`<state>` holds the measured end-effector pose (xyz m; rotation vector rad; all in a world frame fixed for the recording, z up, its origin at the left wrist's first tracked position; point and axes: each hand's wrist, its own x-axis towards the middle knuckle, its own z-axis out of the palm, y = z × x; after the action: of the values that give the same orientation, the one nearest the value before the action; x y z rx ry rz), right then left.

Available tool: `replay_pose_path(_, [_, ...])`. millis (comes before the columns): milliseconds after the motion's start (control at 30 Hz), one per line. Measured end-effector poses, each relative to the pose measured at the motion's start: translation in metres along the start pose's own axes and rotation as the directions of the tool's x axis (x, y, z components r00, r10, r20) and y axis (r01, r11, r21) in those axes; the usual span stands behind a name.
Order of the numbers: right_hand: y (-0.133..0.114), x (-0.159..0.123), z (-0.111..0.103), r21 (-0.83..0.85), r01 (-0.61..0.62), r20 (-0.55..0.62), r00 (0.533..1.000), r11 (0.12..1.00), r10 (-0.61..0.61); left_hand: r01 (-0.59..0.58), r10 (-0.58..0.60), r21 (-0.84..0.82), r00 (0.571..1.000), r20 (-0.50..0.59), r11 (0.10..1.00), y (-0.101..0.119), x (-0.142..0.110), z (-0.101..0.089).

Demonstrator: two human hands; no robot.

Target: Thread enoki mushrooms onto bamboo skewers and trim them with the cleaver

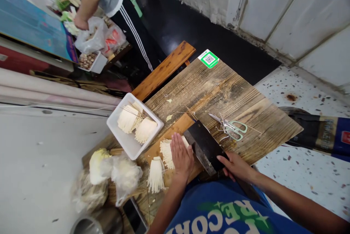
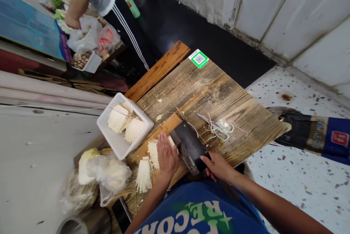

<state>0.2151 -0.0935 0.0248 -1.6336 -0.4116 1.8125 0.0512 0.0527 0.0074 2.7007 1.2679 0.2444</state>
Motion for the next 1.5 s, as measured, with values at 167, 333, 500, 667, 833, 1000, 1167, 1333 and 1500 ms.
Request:
replay_pose_path(167, [-0.002, 0.005, 0.002, -0.006, 0.021, 0.011, 1.000, 1.000, -0.021, 0.022, -0.022, -0.051, 1.000, 0.004, 0.998, 0.001, 0.000, 0.003])
replay_pose_path(333, [-0.019, 0.026, 0.013, -0.052, 0.066, 0.007, 0.998, 0.996, -0.066, 0.056, -0.056, -0.086, 0.998, 0.000, 0.995, 0.000, -0.001, 0.005])
replay_pose_path(500, [-0.009, 0.016, 0.016, -0.099, 0.077, -0.002, 0.997, 0.992, -0.078, 0.057, -0.057, -0.099, 0.998, 0.003, 0.993, 0.002, 0.000, 0.004])
replay_pose_path(667, [-0.013, 0.022, 0.026, -0.164, 0.086, -0.013, 0.996, 0.983, -0.089, 0.056, -0.056, -0.083, 0.998, 0.001, 0.995, 0.001, 0.002, 0.003])
replay_pose_path(833, [-0.033, 0.038, 0.041, -0.154, 0.084, 0.013, 0.996, 0.984, -0.083, 0.069, -0.067, -0.130, 0.998, 0.023, 0.989, 0.002, 0.002, 0.000])
replay_pose_path(1000, [-0.041, 0.017, 0.045, -0.197, 0.106, 0.011, 0.994, 0.975, -0.106, 0.090, -0.089, -0.177, 0.996, 0.014, 0.980, 0.009, 0.000, -0.016])
replay_pose_path(1167, [-0.071, -0.008, 0.053, -0.322, 0.200, 0.042, 0.980, 0.926, -0.197, 0.066, -0.089, -0.194, 0.990, -0.112, 0.979, 0.009, 0.002, -0.049])
replay_pose_path(1333, [-0.116, -0.035, 0.077, -0.492, 0.358, 0.164, 0.933, 0.794, -0.319, 0.140, -0.179, -0.164, 0.951, -0.251, 0.976, -0.006, -0.011, -0.104])
replay_pose_path(1500, [-0.144, -0.056, 0.110, -0.552, 0.526, 0.421, 0.846, 0.647, -0.328, 0.272, -0.285, -0.091, 0.870, -0.403, 0.958, -0.018, -0.052, -0.158])
